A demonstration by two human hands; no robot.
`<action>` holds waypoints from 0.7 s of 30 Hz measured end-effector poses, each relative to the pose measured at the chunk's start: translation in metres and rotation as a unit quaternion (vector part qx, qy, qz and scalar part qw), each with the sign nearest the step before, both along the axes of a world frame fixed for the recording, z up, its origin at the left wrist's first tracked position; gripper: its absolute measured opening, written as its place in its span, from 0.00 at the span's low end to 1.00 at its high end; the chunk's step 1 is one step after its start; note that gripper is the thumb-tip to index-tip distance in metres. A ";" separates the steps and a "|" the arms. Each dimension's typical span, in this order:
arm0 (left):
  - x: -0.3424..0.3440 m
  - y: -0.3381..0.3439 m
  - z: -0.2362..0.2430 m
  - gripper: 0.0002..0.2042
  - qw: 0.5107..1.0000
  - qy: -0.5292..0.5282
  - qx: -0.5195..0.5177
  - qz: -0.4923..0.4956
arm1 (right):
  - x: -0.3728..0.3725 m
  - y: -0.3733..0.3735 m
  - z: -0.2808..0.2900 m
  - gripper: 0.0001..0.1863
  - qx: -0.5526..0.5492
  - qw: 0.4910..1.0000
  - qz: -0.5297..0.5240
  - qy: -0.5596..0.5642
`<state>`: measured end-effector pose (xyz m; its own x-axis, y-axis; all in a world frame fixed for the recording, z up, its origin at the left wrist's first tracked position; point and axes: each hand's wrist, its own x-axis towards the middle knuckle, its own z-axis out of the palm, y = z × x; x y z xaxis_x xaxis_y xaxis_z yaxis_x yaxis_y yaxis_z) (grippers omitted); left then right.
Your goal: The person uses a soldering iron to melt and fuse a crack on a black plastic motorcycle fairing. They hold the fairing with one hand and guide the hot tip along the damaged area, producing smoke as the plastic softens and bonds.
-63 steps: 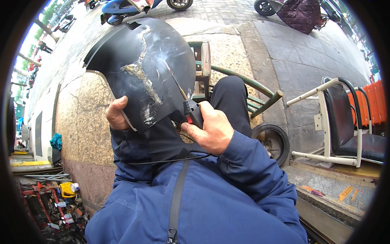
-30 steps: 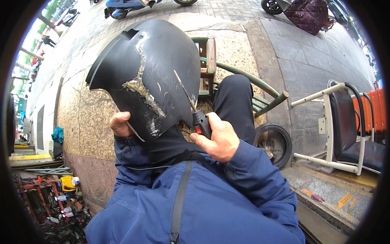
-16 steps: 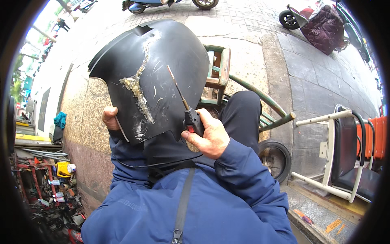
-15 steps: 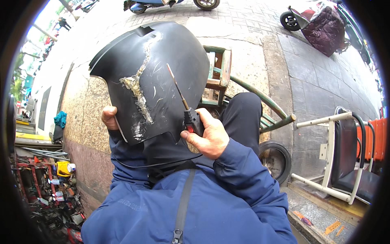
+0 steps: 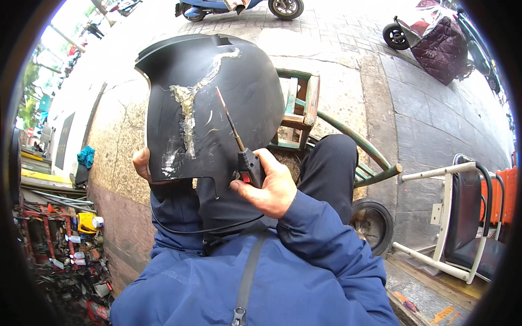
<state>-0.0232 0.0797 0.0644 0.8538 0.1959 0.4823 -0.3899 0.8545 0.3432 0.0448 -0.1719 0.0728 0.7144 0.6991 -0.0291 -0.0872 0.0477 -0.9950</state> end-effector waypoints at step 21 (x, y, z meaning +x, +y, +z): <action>-0.008 -0.078 0.028 0.34 0.888 0.237 0.207 0.335 | 0.000 0.018 -0.003 0.22 -0.046 0.998 0.009 -0.052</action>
